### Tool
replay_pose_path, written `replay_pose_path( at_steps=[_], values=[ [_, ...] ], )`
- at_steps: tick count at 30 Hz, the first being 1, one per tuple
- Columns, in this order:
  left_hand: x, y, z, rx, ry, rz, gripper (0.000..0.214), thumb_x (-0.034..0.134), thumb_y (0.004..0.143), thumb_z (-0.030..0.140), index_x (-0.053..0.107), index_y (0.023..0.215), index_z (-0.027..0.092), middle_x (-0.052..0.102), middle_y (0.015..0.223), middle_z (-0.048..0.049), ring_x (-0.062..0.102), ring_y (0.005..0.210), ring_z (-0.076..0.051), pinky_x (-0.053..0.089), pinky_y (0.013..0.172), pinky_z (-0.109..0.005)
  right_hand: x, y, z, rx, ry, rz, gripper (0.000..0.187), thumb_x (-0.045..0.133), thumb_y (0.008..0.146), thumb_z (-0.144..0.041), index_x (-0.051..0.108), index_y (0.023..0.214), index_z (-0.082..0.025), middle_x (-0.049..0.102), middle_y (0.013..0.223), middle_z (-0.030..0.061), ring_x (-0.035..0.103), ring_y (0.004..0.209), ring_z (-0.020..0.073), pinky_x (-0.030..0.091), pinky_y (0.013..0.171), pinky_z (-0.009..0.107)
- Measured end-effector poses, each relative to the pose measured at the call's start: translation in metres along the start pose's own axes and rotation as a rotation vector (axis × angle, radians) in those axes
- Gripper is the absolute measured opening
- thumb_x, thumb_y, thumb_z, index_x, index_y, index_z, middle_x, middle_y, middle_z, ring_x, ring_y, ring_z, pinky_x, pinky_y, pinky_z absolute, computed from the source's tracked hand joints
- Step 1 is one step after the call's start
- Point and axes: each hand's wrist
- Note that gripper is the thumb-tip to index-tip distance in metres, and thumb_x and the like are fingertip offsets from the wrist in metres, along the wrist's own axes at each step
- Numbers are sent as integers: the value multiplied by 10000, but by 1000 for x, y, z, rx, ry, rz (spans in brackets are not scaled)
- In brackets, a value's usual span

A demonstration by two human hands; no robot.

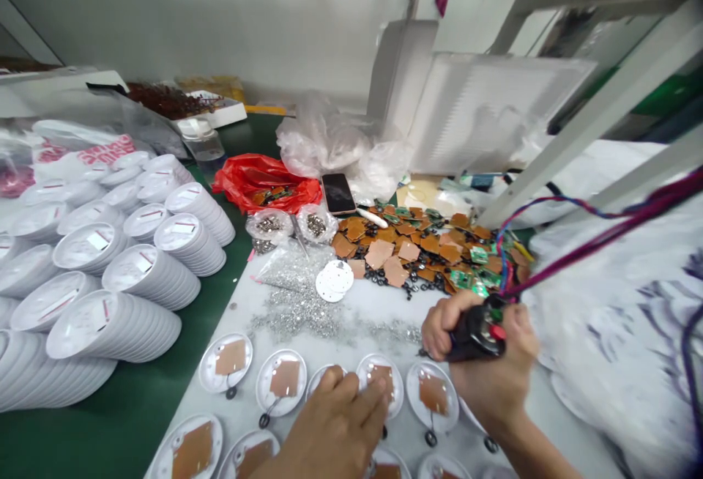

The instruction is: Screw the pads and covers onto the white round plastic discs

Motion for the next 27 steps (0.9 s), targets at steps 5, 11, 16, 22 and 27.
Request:
replay_pose_path(
  at_steps=[5,11,16,22,27],
  values=[
    [-16,14,-7,-149,-288,-33,137,541,1046,237,676,1068,236,742,935,9,499,735,-189,286,684,-369,14,-2,-13,3,65,-22,574,532,841,-698,667,589,-200,490,421,7,466,376,144,389,381,259],
    [-26,37,-12,-371,-489,-79,90,722,956,274,702,1039,249,690,916,16,554,867,-201,310,772,-355,26,-10,-32,31,116,-24,582,526,846,-707,665,583,-206,487,416,8,458,377,149,405,390,279],
    [-20,39,-18,-397,-576,-75,97,792,901,266,718,842,244,676,800,54,579,835,-171,324,805,-349,37,-15,-36,80,145,-77,603,457,868,-713,667,597,-217,487,419,16,455,372,168,405,388,313],
    [-37,30,-25,-345,-608,40,130,733,951,279,687,855,205,679,822,38,591,808,-149,369,795,-326,52,-12,-33,111,218,-112,612,460,869,-730,651,598,-216,473,423,-2,445,357,141,394,394,292],
    [-55,21,-30,-435,-780,20,122,753,931,222,695,827,195,701,817,49,633,812,-122,423,832,-293,69,-9,-36,101,278,-124,602,434,896,-695,625,585,-216,429,402,-28,405,319,113,374,373,269]
  ],
)
Point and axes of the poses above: each hand's wrist, its own y-axis towards the middle knuckle, its own x-axis out of the palm, z = x × y
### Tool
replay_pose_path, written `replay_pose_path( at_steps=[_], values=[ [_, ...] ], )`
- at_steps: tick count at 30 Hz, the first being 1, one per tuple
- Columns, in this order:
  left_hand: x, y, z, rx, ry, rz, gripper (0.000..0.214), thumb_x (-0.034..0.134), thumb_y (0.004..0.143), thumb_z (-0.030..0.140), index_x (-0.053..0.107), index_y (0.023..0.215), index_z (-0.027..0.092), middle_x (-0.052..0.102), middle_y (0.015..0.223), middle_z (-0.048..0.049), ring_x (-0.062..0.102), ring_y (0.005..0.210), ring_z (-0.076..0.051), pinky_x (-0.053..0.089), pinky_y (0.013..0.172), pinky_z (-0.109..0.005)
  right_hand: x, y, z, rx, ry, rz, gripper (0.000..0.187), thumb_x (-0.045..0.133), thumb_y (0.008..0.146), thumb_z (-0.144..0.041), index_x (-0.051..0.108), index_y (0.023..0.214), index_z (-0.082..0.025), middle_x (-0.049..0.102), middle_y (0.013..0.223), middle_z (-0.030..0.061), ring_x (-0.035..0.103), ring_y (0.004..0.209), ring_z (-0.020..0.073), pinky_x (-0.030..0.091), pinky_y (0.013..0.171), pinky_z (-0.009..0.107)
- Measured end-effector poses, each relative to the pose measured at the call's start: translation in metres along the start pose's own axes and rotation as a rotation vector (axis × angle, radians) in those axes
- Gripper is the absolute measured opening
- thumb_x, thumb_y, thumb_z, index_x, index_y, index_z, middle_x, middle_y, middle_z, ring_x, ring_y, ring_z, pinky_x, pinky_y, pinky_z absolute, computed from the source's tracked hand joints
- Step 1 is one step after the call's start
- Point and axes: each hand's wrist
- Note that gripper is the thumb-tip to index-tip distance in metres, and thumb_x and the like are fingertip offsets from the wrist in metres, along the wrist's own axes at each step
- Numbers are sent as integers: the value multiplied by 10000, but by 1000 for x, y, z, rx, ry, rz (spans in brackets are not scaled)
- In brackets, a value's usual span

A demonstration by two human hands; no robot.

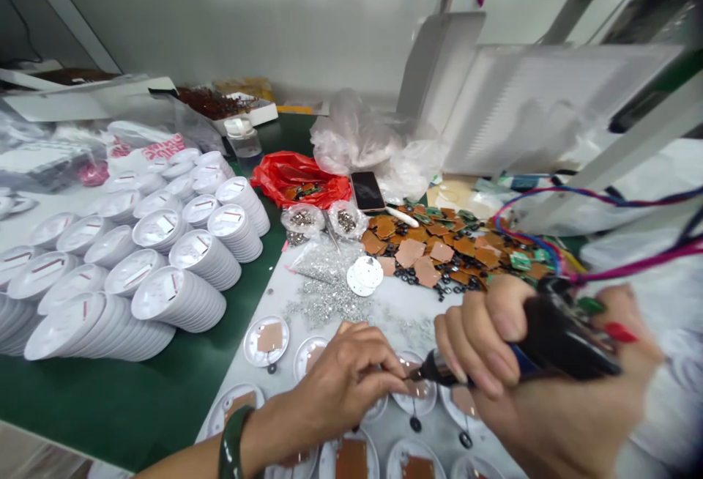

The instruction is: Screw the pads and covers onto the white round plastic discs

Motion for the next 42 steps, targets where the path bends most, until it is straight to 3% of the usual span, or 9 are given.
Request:
replay_pose_path(
  at_steps=[4,12,18,22,28,32,36,39,42],
  values=[
    [-12,-17,-1,-13,86,-90,138,596,1031,178,717,1019,244,736,927,44,655,888,-122,439,914,-308,6,-2,10,21,-33,-61,605,426,904,-702,646,607,-223,458,420,-17,418,335,122,367,366,270],
    [-13,-55,-31,343,708,-116,178,538,1062,243,670,1181,233,737,1239,35,597,1247,-181,195,1253,-458,-3,-11,55,114,-107,-168,572,473,907,-694,670,664,-215,478,435,-8,430,377,129,348,383,252],
    [-4,-57,-43,381,710,-30,175,530,1070,229,700,1101,254,764,1171,78,634,1221,-137,188,1276,-410,-14,-12,67,183,-174,-172,569,466,883,-722,644,674,-224,509,461,2,449,395,144,366,394,269],
    [0,-56,-50,382,704,-35,142,566,1055,247,707,1071,265,777,1117,78,638,1217,-126,210,1278,-418,-20,-18,69,181,-290,-259,532,400,952,-662,616,710,-241,536,486,7,443,430,156,323,421,280],
    [8,-61,-65,371,699,1,121,598,1041,265,715,1040,296,782,1057,126,618,1229,-99,55,1303,-383,-18,-24,77,167,-374,-290,541,388,976,-638,614,707,-226,524,543,-4,413,453,136,322,467,298],
    [17,-71,-71,396,749,48,205,503,1074,218,697,1114,269,763,1156,66,577,1298,-151,70,1300,-456,-14,-25,65,103,-278,-295,554,447,908,-722,657,742,-236,523,534,0,457,489,157,377,497,305],
    [26,-78,-69,398,799,157,211,488,1049,183,681,1124,224,759,1171,2,595,1277,-217,205,1266,-538,-17,-16,28,-23,-202,-121,582,477,865,-753,685,701,-235,517,482,3,463,445,155,399,452,291],
    [26,-80,-65,371,827,114,313,432,1014,114,650,1214,219,743,1211,-22,575,1297,-237,254,1242,-557,-29,-4,11,-102,-240,2,556,515,864,-694,677,631,-216,508,452,9,463,400,148,383,397,271],
    [24,-79,-62,376,833,93,390,398,980,63,633,1256,209,728,1253,-19,556,1310,-244,211,1254,-541,-46,3,16,-107,-283,35,545,536,856,-681,663,617,-207,502,441,10,450,381,145,362,370,261]
  ],
)
Point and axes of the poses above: each hand's wrist, its own y-axis towards the middle knuckle, its own x-axis out of the palm, z = x × y
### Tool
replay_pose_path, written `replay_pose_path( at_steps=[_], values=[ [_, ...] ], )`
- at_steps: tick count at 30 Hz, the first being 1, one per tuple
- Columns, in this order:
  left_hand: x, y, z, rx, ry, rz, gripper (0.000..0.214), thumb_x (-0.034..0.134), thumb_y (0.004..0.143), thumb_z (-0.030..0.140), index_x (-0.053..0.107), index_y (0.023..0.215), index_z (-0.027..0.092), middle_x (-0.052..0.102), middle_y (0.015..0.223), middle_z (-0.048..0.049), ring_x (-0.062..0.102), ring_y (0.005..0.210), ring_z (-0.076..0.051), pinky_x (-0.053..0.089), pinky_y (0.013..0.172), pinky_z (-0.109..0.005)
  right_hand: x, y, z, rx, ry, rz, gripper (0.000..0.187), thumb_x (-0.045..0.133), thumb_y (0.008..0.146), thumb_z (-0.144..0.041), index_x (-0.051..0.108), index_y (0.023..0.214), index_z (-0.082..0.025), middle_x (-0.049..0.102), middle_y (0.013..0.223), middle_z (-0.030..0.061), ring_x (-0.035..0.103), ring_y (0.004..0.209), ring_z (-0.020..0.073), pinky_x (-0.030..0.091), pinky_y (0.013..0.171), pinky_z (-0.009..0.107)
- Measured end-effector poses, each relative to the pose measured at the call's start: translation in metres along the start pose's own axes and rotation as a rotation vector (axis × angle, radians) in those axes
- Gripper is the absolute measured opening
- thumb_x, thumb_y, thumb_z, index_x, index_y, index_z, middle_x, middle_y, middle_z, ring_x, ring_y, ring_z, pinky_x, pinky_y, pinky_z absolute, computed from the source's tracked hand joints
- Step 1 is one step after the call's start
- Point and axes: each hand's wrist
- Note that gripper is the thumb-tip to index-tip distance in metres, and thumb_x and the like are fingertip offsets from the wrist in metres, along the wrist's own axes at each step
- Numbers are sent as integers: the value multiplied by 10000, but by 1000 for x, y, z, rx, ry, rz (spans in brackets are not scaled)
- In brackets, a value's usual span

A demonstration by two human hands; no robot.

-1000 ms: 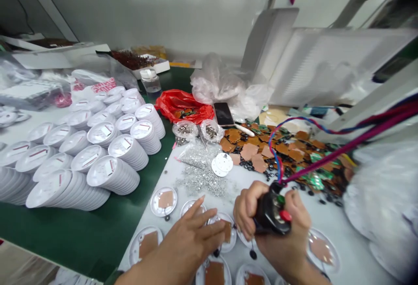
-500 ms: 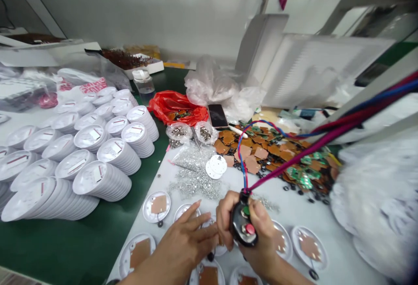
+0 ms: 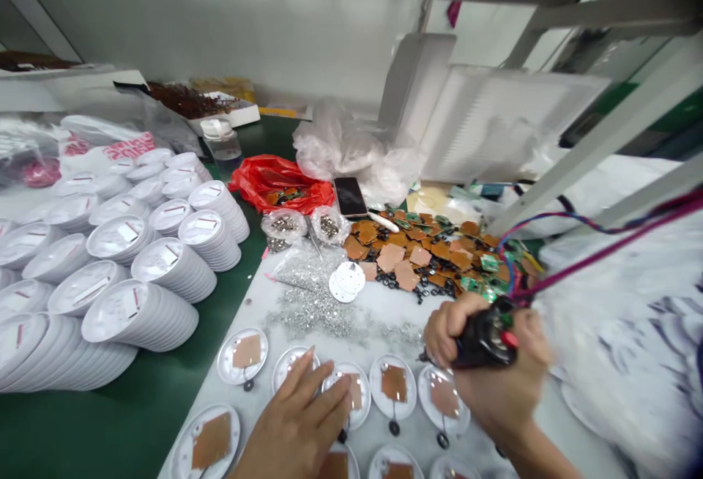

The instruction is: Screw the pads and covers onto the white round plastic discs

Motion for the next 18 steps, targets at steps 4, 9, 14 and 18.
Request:
replay_pose_path(
  at_steps=[4,9,14,18],
  values=[
    [-7,6,-2,10,-30,18,293,487,986,138,651,1224,183,721,1260,-31,561,1279,-264,138,1258,-515,-10,0,17,8,-10,55,535,519,878,-662,658,634,-206,522,461,9,453,386,140,359,392,265],
    [-26,32,-2,-118,-278,-23,289,446,995,174,654,1189,226,711,1155,-33,606,1107,-237,240,1181,-507,-9,1,2,-20,3,31,550,535,849,-683,669,613,-204,511,446,12,468,394,151,377,393,276],
    [-30,82,4,-241,-425,-96,235,490,1039,207,675,1168,272,650,919,-3,556,854,-192,436,816,-358,2,-1,-17,0,69,69,566,548,834,-698,663,585,-203,476,424,6,450,369,141,375,380,275],
    [-19,111,4,-192,-493,-184,93,663,997,313,718,1055,265,639,865,30,553,865,-165,403,841,-326,11,-4,-25,51,138,83,585,514,844,-705,646,572,-204,452,416,7,447,374,148,383,387,286]
  ],
)
Point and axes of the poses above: each hand's wrist, its own y-axis towards the middle knuckle, its own x-axis out of the palm, z = x × y
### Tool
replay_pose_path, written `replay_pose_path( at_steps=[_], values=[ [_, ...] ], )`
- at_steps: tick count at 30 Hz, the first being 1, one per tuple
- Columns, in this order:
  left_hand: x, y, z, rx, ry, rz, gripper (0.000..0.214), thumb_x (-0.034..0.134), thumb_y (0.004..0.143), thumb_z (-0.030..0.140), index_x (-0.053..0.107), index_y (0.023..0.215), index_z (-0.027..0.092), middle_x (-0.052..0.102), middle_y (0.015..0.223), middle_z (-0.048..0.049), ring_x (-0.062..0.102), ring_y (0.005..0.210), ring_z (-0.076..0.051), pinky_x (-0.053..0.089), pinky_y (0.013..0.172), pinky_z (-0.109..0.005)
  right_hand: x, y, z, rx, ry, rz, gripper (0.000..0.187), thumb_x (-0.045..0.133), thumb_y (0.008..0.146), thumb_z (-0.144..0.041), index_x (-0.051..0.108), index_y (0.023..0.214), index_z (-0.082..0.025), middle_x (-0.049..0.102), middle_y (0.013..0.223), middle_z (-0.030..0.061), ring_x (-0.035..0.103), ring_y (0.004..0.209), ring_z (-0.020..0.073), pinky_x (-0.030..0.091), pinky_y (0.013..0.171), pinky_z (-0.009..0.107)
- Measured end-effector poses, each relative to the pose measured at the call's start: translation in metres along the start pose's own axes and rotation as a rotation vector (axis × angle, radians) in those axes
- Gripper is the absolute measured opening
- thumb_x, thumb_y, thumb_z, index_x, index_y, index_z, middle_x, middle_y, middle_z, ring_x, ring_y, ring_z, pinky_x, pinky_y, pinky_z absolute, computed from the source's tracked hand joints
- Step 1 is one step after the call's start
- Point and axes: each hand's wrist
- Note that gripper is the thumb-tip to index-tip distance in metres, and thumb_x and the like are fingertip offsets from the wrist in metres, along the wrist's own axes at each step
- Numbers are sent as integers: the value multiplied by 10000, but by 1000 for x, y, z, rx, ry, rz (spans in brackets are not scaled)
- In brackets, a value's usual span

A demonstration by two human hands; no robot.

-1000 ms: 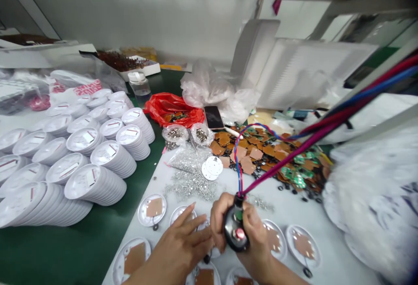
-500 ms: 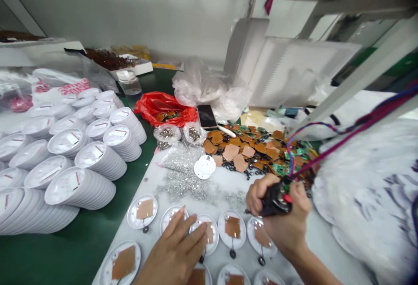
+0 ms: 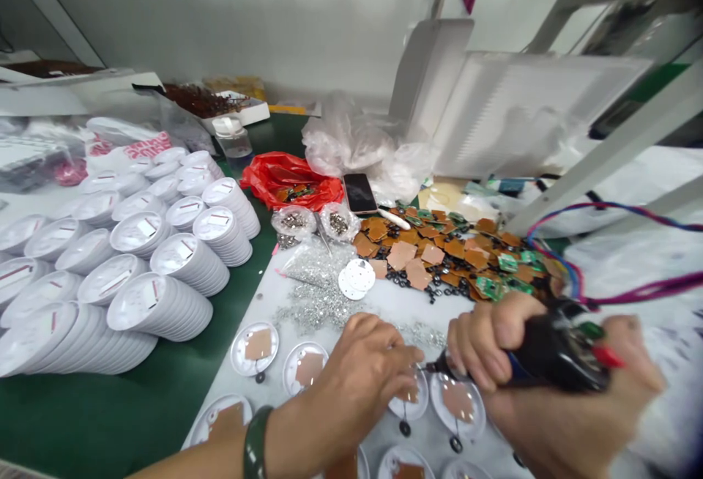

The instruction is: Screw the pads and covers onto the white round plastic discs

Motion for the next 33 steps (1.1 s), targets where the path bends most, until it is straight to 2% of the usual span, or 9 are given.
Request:
replay_pose_path(
  at_steps=[3,7,10,16,19,23,33],
  values=[
    [-1,6,-3,0,-62,-48,119,704,972,281,720,869,225,654,811,40,582,840,-149,381,894,-335,6,0,-4,38,14,-29,568,543,831,-695,646,568,-202,470,409,12,451,363,153,405,393,300],
    [-9,0,-7,-22,-177,34,104,806,884,240,719,853,193,702,821,35,618,818,-144,378,895,-332,14,2,-4,53,34,-55,564,542,829,-693,649,572,-202,481,407,9,447,350,153,410,392,304],
    [-15,-8,-8,-115,-287,77,176,879,799,221,708,787,179,704,801,36,630,824,-149,381,884,-326,21,4,0,61,89,-87,574,519,845,-691,647,577,-199,474,405,-3,442,341,141,409,388,295],
    [-23,-24,-7,-249,-509,105,130,807,858,109,727,795,190,708,815,49,638,848,-127,389,907,-299,34,3,7,95,147,-134,563,529,843,-688,633,577,-203,451,404,-23,424,321,116,393,372,275],
    [-23,-31,-3,-315,-505,132,177,805,844,59,736,748,190,702,766,57,639,807,-120,383,881,-300,37,2,11,108,150,-110,601,469,872,-696,634,574,-201,427,397,-23,415,315,115,396,366,273],
    [-22,-35,-1,-389,-464,175,202,885,747,61,734,711,189,691,716,61,631,774,-129,372,857,-311,40,2,16,113,154,-98,631,451,880,-710,642,571,-195,427,391,-23,428,317,115,419,372,270],
    [-17,-38,-3,-529,-497,162,292,936,679,96,658,654,181,695,746,50,618,816,-160,395,821,-309,46,0,19,92,146,-143,593,452,881,-688,647,588,-210,451,398,-9,439,321,129,409,371,276]
  ],
)
Point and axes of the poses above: each hand's wrist, its own y-axis towards the middle knuckle, its own x-axis out of the palm, z = x × y
